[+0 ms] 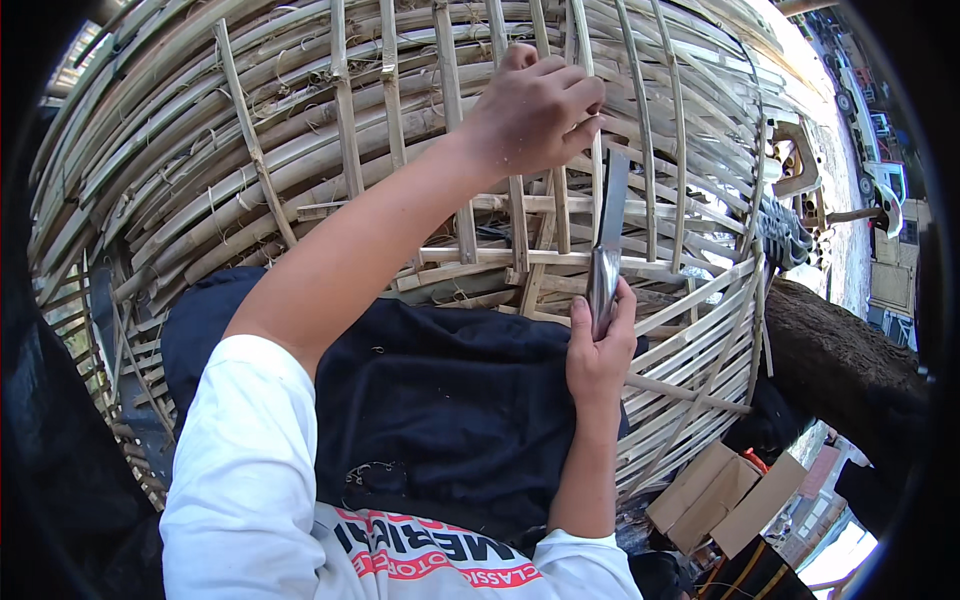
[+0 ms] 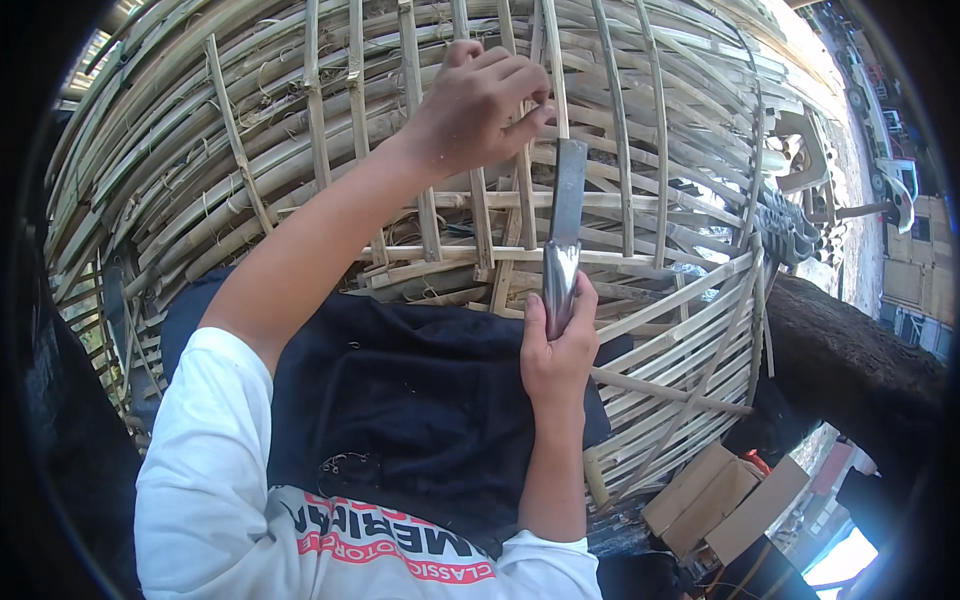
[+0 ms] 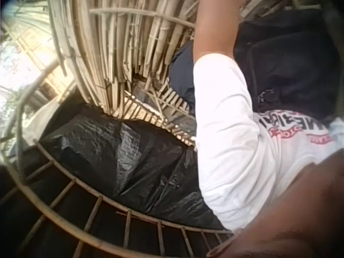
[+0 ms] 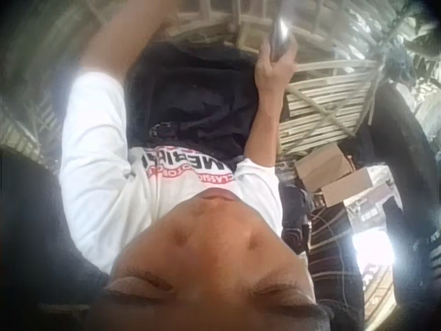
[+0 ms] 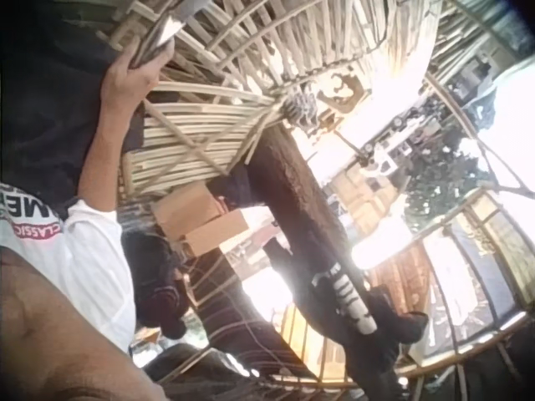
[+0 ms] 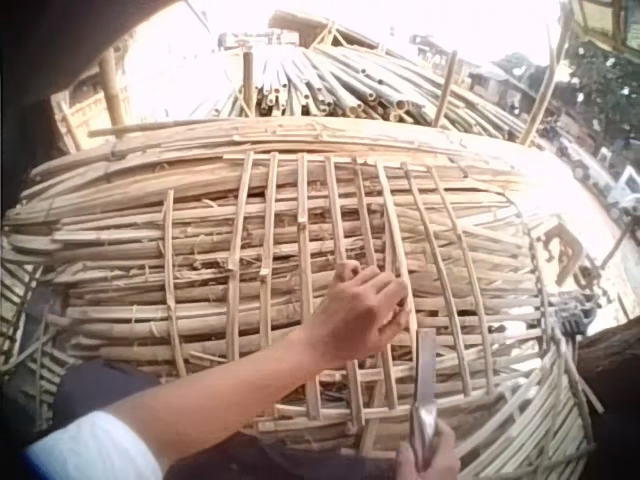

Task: The person constructs a large bamboo structure by hand-weaving bamboo strips through a grid-like frame and trimming the strips using a knife.

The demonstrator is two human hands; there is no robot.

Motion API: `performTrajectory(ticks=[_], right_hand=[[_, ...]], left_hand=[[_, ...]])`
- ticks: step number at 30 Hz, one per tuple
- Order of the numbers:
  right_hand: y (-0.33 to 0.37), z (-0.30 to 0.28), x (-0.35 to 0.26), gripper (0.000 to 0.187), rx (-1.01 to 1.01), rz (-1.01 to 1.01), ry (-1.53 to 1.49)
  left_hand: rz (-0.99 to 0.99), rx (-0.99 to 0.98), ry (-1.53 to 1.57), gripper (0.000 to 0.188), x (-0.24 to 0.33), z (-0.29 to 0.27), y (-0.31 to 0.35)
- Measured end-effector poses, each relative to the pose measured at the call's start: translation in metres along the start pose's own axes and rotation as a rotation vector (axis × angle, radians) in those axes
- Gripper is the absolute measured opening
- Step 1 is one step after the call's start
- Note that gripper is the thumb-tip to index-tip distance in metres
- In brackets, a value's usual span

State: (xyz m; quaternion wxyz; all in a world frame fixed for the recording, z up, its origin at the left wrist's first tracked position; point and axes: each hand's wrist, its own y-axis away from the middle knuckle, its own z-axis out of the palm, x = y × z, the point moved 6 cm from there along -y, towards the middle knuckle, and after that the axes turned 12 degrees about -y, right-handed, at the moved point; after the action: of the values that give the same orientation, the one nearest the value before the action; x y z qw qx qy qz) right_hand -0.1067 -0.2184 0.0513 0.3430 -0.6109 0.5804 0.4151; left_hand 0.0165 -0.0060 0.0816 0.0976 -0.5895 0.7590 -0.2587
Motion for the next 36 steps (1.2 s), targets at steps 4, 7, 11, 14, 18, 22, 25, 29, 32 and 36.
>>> performTrajectory(ticks=[4, 7, 11, 14, 18, 22, 25, 29, 32, 36], right_hand=[[-0.011, -0.006, 0.015, 0.041, 0.100, 0.024, -0.062], [-0.027, 0.006, 0.012, 0.043, 0.114, -0.091, 0.008], [-0.056, 0.018, 0.019, 0.043, 0.112, -0.224, 0.115], [-0.069, 0.027, 0.020, 0.043, 0.107, -0.236, 0.197], [-0.067, 0.043, 0.020, 0.042, 0.106, -0.214, 0.260], [-0.066, 0.054, 0.017, 0.040, 0.136, -0.176, 0.221], [-0.062, 0.056, 0.018, 0.037, 0.186, -0.151, 0.121], [-0.058, 0.056, 0.019, 0.035, 0.179, -0.164, 0.141], [-0.055, 0.063, 0.021, 0.034, 0.178, -0.204, 0.107], [-0.048, 0.073, 0.014, 0.036, 0.183, -0.189, 0.054]], left_hand=[[-0.044, -0.122, -0.072, 0.026, -0.004, -0.028, 0.088], [-0.145, -0.033, -0.121, 0.034, -0.019, -0.060, 0.129], [-0.527, -0.070, -0.158, 0.043, -0.070, -0.087, 0.194], [-0.479, -0.151, -0.154, 0.039, -0.095, -0.089, 0.217], [-0.430, -0.499, 0.074, 0.040, -0.095, -0.076, 0.230], [-0.452, -0.576, 0.127, 0.050, -0.107, -0.070, 0.235], [-0.450, -0.645, 0.180, 0.068, -0.105, -0.070, 0.238], [-0.388, -0.674, 0.061, 0.090, -0.104, -0.072, 0.238], [-0.366, -0.654, 0.014, 0.090, -0.112, -0.072, 0.246], [-0.426, -0.685, -0.056, 0.088, -0.115, -0.082, 0.245]])
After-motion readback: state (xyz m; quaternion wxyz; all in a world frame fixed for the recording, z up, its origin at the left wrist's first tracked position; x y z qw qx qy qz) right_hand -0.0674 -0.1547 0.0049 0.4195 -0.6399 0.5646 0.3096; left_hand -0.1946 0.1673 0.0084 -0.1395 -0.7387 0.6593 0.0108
